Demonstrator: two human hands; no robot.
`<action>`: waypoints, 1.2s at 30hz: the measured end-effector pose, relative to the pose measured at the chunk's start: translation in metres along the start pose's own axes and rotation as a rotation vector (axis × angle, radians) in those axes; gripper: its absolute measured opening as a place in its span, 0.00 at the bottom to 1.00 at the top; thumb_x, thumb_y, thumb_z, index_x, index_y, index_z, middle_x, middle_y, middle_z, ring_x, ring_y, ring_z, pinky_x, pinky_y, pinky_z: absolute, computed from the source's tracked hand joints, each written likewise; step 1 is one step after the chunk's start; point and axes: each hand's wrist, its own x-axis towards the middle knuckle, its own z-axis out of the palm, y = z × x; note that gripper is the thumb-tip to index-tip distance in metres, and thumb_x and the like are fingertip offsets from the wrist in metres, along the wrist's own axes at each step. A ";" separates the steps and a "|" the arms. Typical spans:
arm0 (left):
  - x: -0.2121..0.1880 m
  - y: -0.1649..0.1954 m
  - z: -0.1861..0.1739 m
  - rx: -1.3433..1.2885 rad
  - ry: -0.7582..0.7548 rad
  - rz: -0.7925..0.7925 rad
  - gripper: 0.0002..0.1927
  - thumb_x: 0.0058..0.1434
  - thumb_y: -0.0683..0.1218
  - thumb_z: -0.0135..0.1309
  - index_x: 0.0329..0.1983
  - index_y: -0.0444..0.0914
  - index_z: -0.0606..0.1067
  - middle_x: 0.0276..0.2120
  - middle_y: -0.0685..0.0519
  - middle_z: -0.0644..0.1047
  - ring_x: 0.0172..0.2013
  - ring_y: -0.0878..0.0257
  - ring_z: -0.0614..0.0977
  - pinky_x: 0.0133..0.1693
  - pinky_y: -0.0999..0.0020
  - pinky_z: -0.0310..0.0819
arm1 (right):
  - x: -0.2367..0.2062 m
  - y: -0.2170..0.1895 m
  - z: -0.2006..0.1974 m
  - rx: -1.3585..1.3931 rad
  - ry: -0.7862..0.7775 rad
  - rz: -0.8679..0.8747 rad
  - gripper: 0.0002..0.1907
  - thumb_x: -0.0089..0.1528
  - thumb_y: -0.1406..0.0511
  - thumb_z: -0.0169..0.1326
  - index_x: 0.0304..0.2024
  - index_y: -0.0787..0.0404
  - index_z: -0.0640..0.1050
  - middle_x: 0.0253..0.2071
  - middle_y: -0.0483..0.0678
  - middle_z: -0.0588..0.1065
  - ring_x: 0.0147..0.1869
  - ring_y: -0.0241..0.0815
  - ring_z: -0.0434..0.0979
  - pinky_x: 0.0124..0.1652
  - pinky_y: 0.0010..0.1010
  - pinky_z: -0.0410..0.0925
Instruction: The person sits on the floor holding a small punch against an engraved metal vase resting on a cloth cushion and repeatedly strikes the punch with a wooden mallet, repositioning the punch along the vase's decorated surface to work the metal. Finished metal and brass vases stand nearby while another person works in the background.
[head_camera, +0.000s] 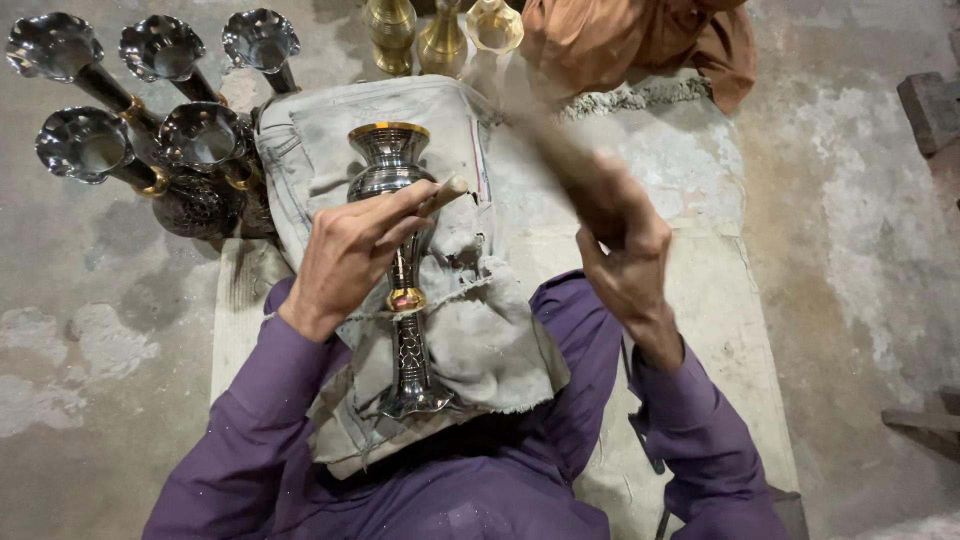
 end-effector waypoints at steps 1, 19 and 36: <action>-0.001 0.000 0.000 0.014 0.014 0.004 0.17 0.69 0.44 0.57 0.61 0.40 0.76 0.45 0.44 0.83 0.38 0.54 0.87 0.38 0.62 0.81 | 0.002 -0.004 0.000 0.253 0.037 0.052 0.36 0.64 0.75 0.56 0.71 0.49 0.64 0.43 0.44 0.79 0.45 0.37 0.83 0.43 0.29 0.79; 0.000 0.003 0.000 -0.029 0.009 -0.097 0.19 0.66 0.43 0.61 0.61 0.40 0.76 0.40 0.46 0.84 0.39 0.56 0.88 0.38 0.64 0.81 | 0.015 -0.043 -0.020 -0.137 -0.172 -0.024 0.37 0.55 0.77 0.53 0.66 0.49 0.71 0.49 0.50 0.79 0.49 0.42 0.83 0.46 0.34 0.75; -0.004 -0.021 0.013 -0.256 0.227 -0.115 0.24 0.67 0.40 0.63 0.64 0.40 0.70 0.44 0.47 0.84 0.45 0.57 0.89 0.46 0.65 0.87 | -0.092 0.004 0.060 0.890 -0.335 0.464 0.12 0.64 0.71 0.63 0.45 0.61 0.73 0.41 0.47 0.78 0.46 0.42 0.82 0.48 0.34 0.78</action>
